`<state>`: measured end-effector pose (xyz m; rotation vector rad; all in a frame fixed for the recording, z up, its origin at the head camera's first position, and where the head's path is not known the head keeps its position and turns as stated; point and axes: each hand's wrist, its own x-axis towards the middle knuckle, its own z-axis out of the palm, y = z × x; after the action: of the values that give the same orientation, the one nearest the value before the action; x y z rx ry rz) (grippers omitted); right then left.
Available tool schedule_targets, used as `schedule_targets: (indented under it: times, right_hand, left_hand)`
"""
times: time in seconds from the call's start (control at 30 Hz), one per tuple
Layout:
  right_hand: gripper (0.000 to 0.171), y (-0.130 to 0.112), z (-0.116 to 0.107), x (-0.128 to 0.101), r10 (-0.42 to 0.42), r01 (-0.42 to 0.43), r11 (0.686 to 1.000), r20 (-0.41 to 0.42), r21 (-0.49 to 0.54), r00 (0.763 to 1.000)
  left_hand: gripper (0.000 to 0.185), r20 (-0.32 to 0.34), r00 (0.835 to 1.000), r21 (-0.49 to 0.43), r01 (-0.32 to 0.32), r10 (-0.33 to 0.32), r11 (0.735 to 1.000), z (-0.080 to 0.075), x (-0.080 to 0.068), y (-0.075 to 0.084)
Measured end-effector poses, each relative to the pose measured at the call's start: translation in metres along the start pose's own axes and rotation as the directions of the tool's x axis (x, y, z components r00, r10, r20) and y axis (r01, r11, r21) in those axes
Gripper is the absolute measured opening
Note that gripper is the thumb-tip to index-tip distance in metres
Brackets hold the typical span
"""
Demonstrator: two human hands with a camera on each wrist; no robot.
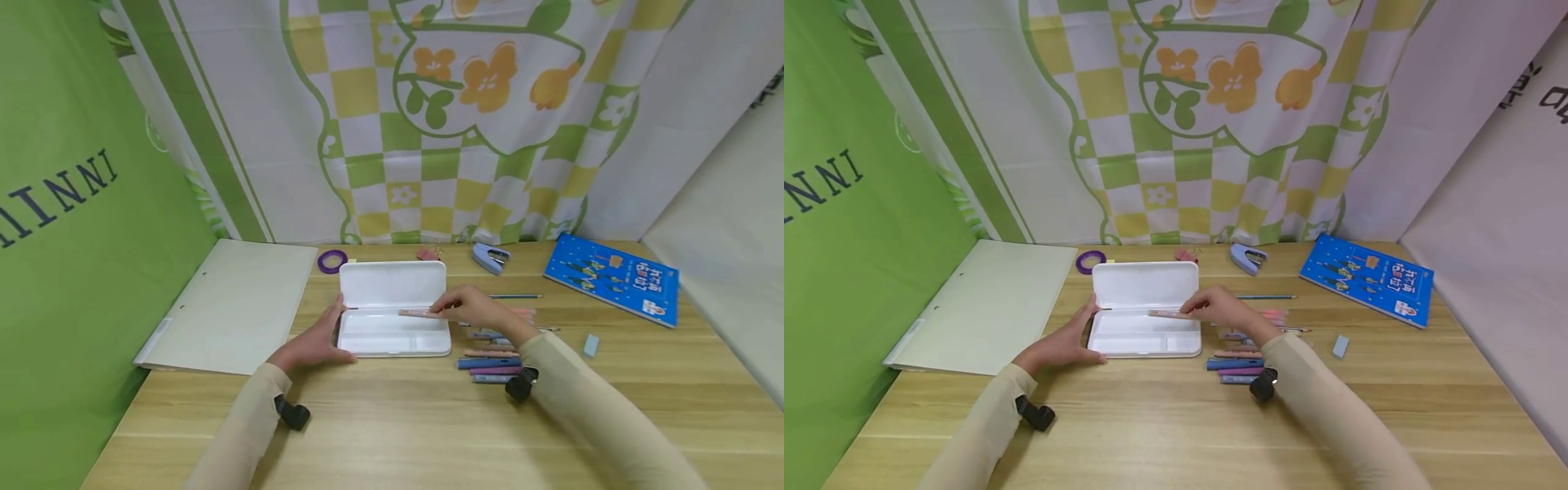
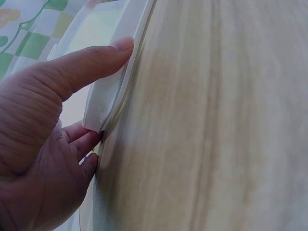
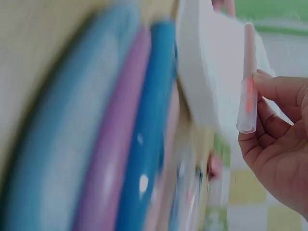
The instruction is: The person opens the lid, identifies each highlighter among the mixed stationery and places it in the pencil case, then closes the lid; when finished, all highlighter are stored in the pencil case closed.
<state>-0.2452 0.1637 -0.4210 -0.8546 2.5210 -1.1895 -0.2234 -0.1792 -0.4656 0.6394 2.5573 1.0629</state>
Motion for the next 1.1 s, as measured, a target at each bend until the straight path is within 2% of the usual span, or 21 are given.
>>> schedule_targets:
  times: [0.13,0.2,0.4,0.63,0.83,0.9,1.1]
  right_hand:
    - [0.013,-0.013,0.023,0.017,-0.119,0.119,0.993,0.027,-0.025,0.993]
    - [0.012,-0.017,0.032,0.025,-0.150,0.150,0.988,0.018,-0.040,0.989]
    - [0.010,-0.020,0.048,0.038,-0.120,0.118,0.992,-0.027,-0.051,0.992]
    - [0.007,-0.019,0.054,0.042,-0.053,0.053,0.997,-0.013,-0.061,0.998]
    - [0.011,-0.017,0.042,0.033,-0.029,0.028,0.999,-0.026,-0.024,0.999]
    - [0.013,-0.013,0.032,0.027,-0.024,0.023,1.000,-0.026,-0.010,0.999]
    - [0.019,0.005,-0.006,0.002,0.072,-0.069,0.995,-0.052,0.066,0.996]
  left_hand:
    - [0.130,0.001,1.000,-0.007,0.002,-0.002,1.000,-0.001,0.000,0.001]
    - [0.130,0.002,1.000,-0.006,0.002,-0.002,1.000,-0.001,0.001,0.001]
    - [0.129,0.004,1.000,0.005,0.000,0.000,1.000,0.000,0.002,0.001]
    - [0.130,-0.005,1.000,0.000,-0.002,0.002,1.000,-0.002,0.001,0.001]
    - [0.130,-0.002,1.000,-0.003,-0.012,0.012,1.000,-0.001,0.002,0.000]
    - [0.131,0.001,1.000,-0.016,-0.014,0.014,1.000,0.000,0.002,-0.001]
    - [0.131,0.000,1.000,-0.020,-0.006,0.006,1.000,0.000,0.001,0.000]
